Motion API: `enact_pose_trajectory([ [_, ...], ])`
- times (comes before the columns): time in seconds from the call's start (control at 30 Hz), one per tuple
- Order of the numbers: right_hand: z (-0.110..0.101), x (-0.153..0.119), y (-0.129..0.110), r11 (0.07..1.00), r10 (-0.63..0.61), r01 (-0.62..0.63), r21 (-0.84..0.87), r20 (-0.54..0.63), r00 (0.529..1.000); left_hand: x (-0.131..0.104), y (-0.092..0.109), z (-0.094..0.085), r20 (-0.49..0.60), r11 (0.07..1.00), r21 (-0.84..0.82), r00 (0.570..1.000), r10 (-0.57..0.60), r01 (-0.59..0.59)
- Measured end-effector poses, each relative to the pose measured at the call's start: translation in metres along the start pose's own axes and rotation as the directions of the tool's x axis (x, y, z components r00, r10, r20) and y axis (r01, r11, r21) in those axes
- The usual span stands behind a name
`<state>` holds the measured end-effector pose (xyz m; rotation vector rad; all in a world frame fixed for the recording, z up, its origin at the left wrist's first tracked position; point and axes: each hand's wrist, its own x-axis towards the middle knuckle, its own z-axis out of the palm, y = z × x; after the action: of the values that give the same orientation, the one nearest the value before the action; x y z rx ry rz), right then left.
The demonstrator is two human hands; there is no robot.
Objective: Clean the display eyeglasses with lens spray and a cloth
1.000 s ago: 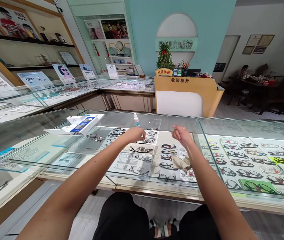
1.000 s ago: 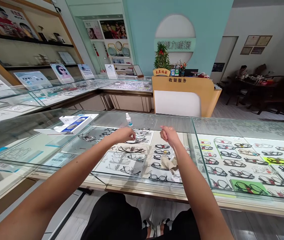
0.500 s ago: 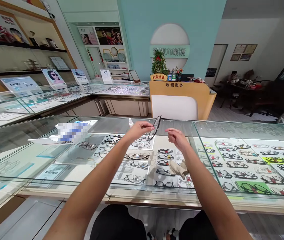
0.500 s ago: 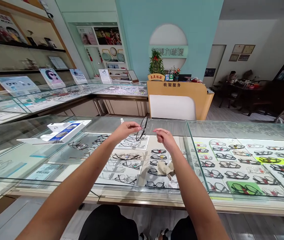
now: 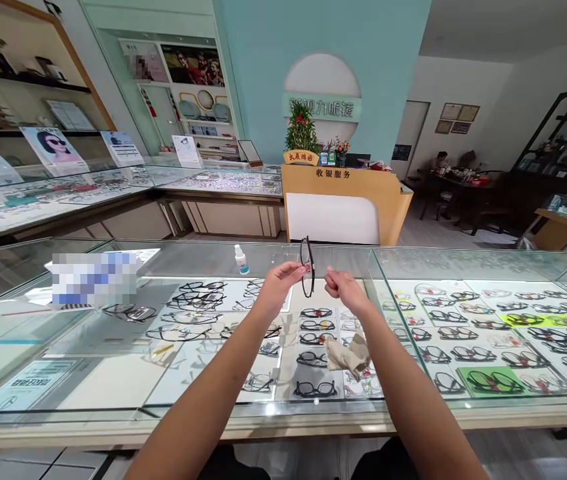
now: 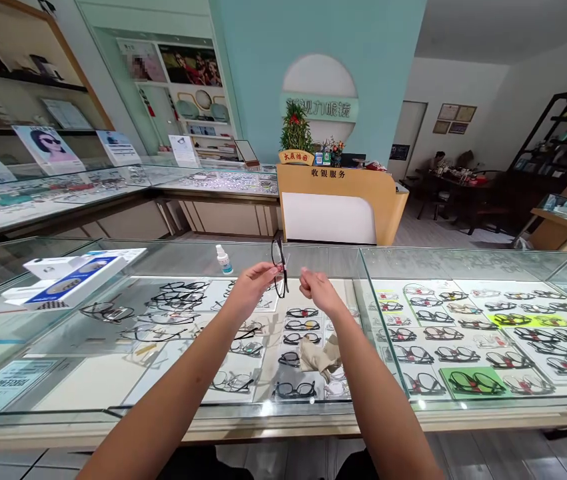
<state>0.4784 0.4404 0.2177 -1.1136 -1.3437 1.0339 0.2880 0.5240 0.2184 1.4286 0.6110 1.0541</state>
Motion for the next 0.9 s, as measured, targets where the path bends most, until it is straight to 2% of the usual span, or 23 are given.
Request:
enact_pose_trajectory([
  [0.17, 0.017, 0.003, 0.006, 0.993, -0.112, 0.118, 0.015, -0.202, 0.973, -0.006, 0.000, 0.000, -0.030, 1.000, 0.014, 1.000, -0.001, 0.002],
  [0.23, 0.023, 0.003, 0.006, 0.989, -0.122, 0.139, 0.050, -0.248, 0.961, -0.007, 0.000, 0.001, -0.046, 1.000, 0.031, 0.999, 0.000, 0.001],
  [0.53, 0.029, 0.002, 0.003, 0.988, -0.133, 0.146, 0.043, -0.225, 0.965, -0.007, -0.001, 0.004, -0.066, 1.000, 0.017, 0.998, 0.013, -0.012],
  [0.73, 0.026, 0.002, 0.003, 0.988, -0.152, 0.155, -0.007, -0.247, 0.957, -0.007, -0.002, 0.005, -0.050, 0.999, -0.043, 0.999, 0.015, -0.017],
  [0.9, 0.020, 0.002, 0.002, 0.988, -0.154, 0.148, -0.044, -0.267, 0.951, -0.007, -0.001, 0.005, -0.053, 0.998, 0.006, 0.997, 0.055, -0.055],
])
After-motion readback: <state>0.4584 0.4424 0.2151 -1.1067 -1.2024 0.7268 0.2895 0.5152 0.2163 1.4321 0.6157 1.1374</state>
